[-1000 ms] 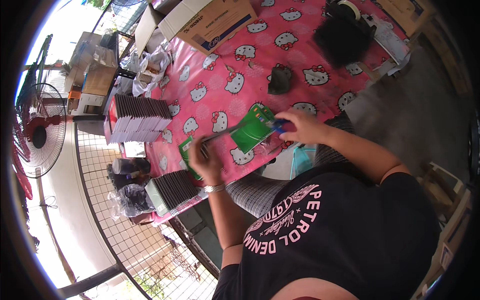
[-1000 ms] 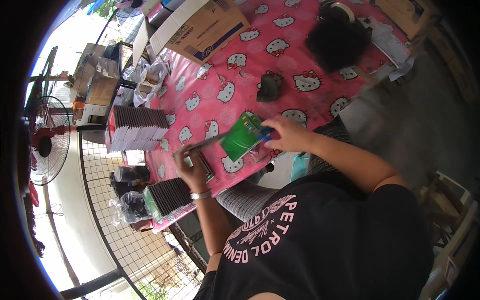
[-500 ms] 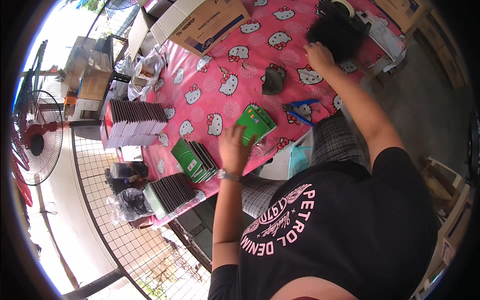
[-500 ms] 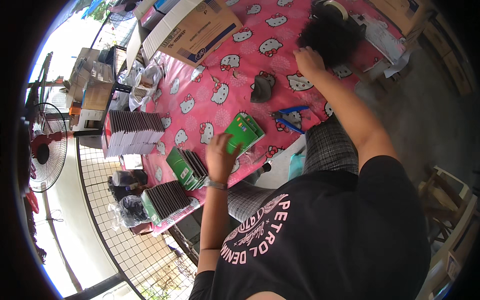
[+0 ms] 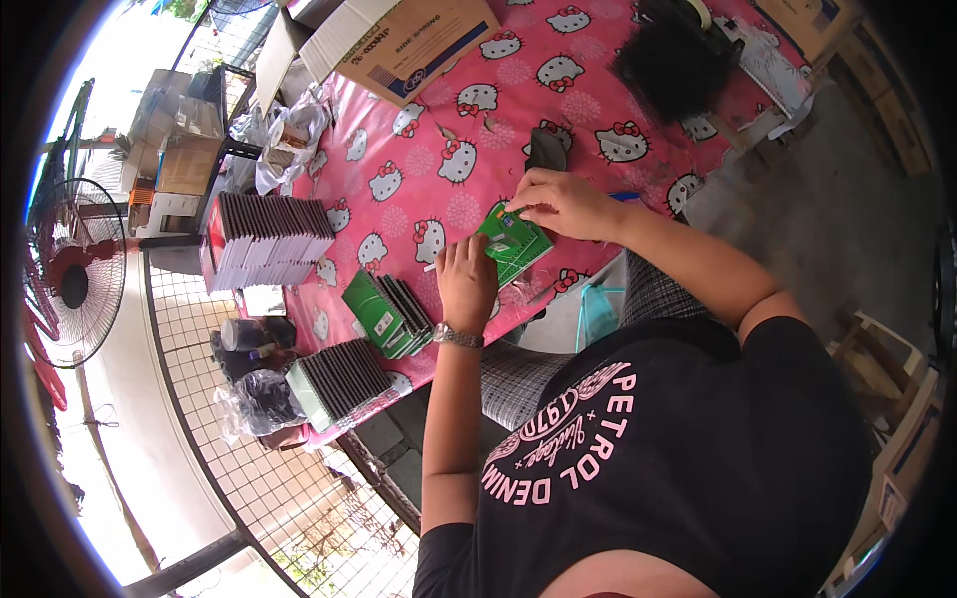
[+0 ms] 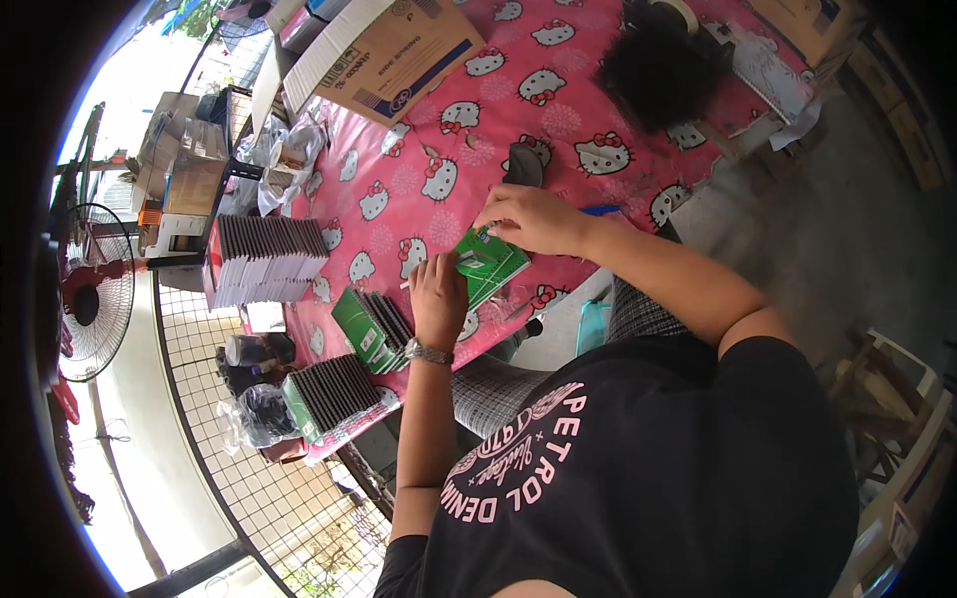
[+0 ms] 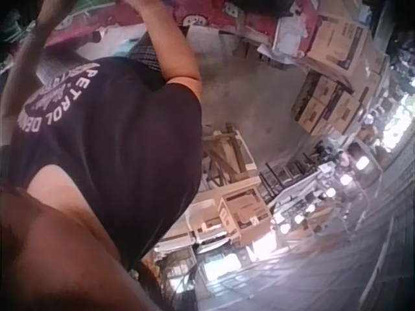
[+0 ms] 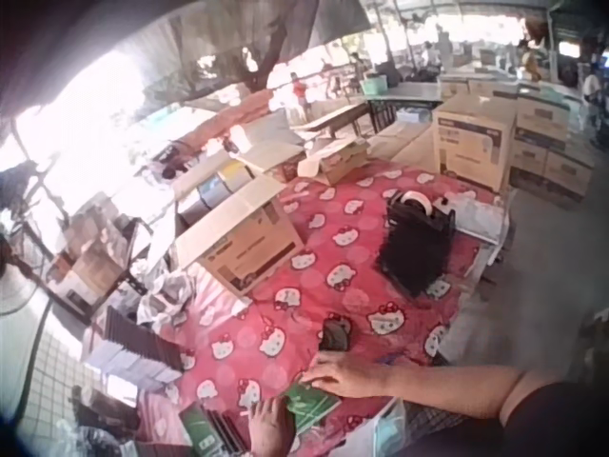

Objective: The person assembles small notebooks by inserting spiral wire bindings into the pre-punched holes of green covers and internal pages one at a time.

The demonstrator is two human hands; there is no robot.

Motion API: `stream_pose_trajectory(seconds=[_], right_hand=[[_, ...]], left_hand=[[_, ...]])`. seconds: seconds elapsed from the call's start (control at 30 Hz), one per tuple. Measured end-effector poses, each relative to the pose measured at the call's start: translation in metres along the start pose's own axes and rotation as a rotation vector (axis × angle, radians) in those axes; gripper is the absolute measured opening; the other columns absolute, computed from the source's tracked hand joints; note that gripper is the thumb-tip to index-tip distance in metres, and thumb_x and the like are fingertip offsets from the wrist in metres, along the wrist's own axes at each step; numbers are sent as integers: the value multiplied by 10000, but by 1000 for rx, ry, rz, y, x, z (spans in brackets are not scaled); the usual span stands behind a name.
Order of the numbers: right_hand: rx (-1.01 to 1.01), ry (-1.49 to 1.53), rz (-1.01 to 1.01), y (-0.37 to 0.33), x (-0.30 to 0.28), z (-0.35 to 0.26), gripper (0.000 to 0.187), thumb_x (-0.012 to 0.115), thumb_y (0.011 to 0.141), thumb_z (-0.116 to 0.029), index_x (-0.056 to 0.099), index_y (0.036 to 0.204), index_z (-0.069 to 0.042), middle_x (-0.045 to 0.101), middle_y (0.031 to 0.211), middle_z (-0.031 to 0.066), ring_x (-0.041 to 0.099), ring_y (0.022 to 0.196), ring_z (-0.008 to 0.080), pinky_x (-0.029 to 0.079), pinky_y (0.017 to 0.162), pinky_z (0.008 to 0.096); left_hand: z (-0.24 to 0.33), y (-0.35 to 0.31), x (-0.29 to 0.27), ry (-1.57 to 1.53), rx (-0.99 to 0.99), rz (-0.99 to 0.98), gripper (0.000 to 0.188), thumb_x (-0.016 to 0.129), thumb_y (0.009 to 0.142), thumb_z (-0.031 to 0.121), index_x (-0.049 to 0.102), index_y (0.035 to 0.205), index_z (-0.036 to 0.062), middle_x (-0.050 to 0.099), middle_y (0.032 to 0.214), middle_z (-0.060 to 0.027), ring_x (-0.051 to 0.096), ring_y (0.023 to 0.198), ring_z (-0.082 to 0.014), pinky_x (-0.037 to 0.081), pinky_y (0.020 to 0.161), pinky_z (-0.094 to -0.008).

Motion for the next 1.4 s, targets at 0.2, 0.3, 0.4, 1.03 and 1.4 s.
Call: stream_pose_trajectory(seconds=[0.2, 0.3, 0.4, 1.03, 1.4], right_hand=[[-70, -86, -5, -2, 12, -1, 210, 677, 822, -26, 714, 1024, -70, 623, 978, 81, 633, 947, 280, 508, 846, 391], [-20, 12, -40, -4, 13, 4, 220, 672, 839, -23, 716, 1047, -77, 612, 988, 78, 631, 937, 278, 505, 838, 392], [-33, 83, -146, -2, 17, 8, 220, 647, 880, -47, 720, 1082, -94, 600, 994, 82, 629, 925, 276, 502, 826, 380], [-16, -39, -255, 3, 20, 9, 253, 680, 907, -195, 714, 1149, -130, 597, 939, 103, 630, 903, 261, 491, 817, 368], [-252, -74, -39, 1, 5, -13, 221, 724, 837, -160, 764, 1053, -185, 559, 928, 49, 596, 856, 228, 489, 787, 368]], left_hand=[[5, -8, 1, 24, -64, 101, 191, 627, 904, 163, 576, 1060, 65, 624, 934, -96, 589, 913, -303, 418, 891, -452], [5, -12, 0, 22, -67, 124, 190, 632, 901, 154, 576, 1060, 67, 629, 941, -98, 591, 914, -300, 415, 895, -449], [5, -15, -1, 23, -67, 137, 184, 633, 901, 144, 575, 1058, 69, 635, 950, -98, 594, 915, -297, 413, 897, -446], [9, -5, 5, -7, -89, 124, 157, 598, 937, 172, 610, 1072, 95, 657, 975, -67, 595, 970, -272, 386, 936, -431], [5, -2, 3, -41, -109, 100, 172, 654, 892, 175, 616, 1043, 102, 654, 940, -78, 605, 933, -284, 402, 923, -432]])
Point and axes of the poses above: each hand's wrist, its own y-axis towards the middle knuckle, its own x-axis out of the palm, z = x × y, the point moved 10 cm from there along y, towards the middle knuckle
